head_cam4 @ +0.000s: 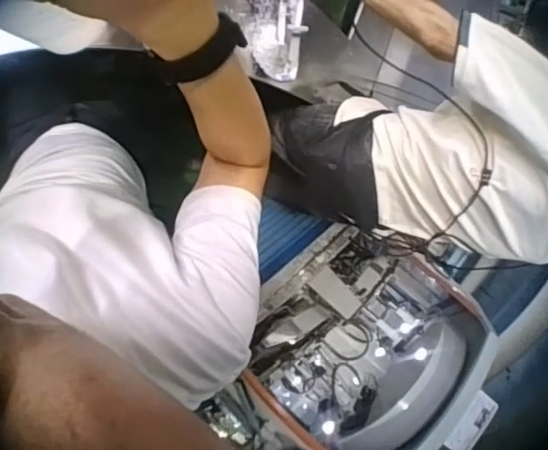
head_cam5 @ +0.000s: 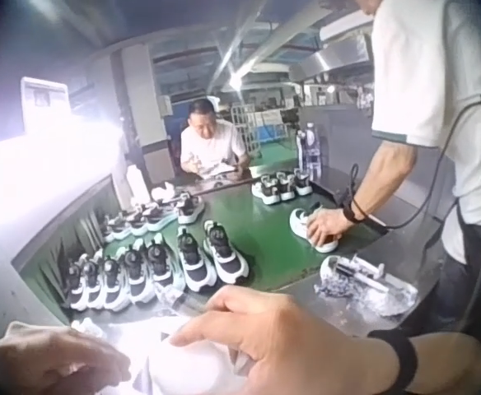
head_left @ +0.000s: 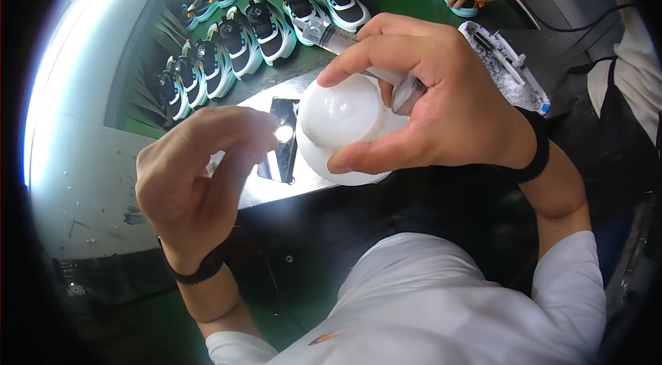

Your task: The person attaches a needle to a syringe, wipes it with a cloth, and fills it from a bottle. They then pick up a shoe and inject liquid into the sole before placing it back on the conveyor belt.

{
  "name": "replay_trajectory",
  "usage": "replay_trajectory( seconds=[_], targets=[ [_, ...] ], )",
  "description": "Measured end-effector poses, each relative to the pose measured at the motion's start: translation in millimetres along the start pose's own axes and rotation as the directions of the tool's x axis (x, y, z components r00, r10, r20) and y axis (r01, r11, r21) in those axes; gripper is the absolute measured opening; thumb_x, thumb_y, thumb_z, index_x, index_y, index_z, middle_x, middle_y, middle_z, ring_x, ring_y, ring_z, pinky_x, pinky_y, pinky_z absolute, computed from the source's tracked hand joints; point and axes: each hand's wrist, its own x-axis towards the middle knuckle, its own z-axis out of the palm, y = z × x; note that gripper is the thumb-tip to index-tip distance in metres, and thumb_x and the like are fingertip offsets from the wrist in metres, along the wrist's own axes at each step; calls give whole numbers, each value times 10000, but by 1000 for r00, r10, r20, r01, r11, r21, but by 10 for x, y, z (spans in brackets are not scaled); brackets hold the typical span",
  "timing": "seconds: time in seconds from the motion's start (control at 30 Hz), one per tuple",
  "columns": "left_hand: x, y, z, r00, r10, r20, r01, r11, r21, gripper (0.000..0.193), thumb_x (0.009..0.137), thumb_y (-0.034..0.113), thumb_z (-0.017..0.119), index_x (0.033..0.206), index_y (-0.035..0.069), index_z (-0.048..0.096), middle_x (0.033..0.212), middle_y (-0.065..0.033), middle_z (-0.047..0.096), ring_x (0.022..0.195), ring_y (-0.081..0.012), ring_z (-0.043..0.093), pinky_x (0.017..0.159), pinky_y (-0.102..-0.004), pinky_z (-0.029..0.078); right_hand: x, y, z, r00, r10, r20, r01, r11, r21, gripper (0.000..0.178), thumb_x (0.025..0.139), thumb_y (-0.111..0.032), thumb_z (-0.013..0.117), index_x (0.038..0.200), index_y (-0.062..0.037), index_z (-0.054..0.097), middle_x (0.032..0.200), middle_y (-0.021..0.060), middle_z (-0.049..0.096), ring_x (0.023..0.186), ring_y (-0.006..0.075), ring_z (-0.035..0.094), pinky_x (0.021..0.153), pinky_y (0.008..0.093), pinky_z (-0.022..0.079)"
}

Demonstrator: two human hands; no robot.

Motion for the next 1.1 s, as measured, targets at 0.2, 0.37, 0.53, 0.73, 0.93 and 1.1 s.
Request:
replay_trajectory(
  seconds=[0.2, 0.37, 0.53, 0.73, 0.93, 1.1],
  targets=[
    [370, 193, 132, 990, 122, 73, -138, 954, 267, 200, 706, -105, 657, 886, -18, 668, 752, -84, 574, 594, -132, 526, 498, -225, 386, -72, 40, -25, 998, 23, -55, -22, 1000, 13, 481, 531, -229, 867, 936, -49, 679, 822, 55, 575, 673, 116, 567, 561, 212, 456],
    [450, 231, 156, 972, 97, 212, -161, 938, 306, 214, 674, -110, 654, 871, -27, 665, 707, -83, 558, 562, -138, 530, 475, -226, 380, -85, 92, -46, 998, 17, -62, -15, 999, 40, 472, 524, -211, 867, 924, -41, 681, 817, 53, 567, 659, 114, 562, 549, 210, 451],
    [532, 271, 170, 968, 74, 240, -150, 936, 318, 208, 654, -119, 647, 846, -41, 656, 670, -87, 548, 525, -141, 519, 458, -234, 370, -83, 114, -66, 998, -8, -69, 11, 999, 40, 475, 516, -200, 872, 919, -34, 683, 811, 52, 560, 655, 112, 559, 541, 208, 445],
    [664, 232, 186, 944, 100, 316, -190, 944, 270, 160, 662, -116, 649, 807, -47, 640, 655, -93, 545, 521, -150, 521, 452, -241, 370, -82, 150, -88, 999, -10, -48, 14, 997, 81, 472, 521, -200, 875, 920, -37, 683, 806, 51, 554, 652, 112, 559, 542, 210, 445],
    [691, 246, 256, 944, 139, 299, -224, 935, 274, 162, 668, -109, 663, 816, -44, 643, 681, -98, 554, 533, -159, 534, 461, -241, 390, -104, 163, -105, 997, -4, -80, 13, 994, 113, 456, 528, -191, 872, 916, -47, 681, 792, 53, 555, 640, 127, 566, 554, 229, 452],
    [623, 237, 310, 944, 219, 246, -298, 886, 355, 171, 679, -107, 669, 838, -46, 651, 719, -109, 575, 561, -159, 557, 473, -236, 420, -110, 178, -122, 997, 48, -65, -39, 989, 143, 444, 524, -169, 864, 910, -45, 683, 786, 44, 558, 640, 116, 565, 560, 224, 448]
  ],
)
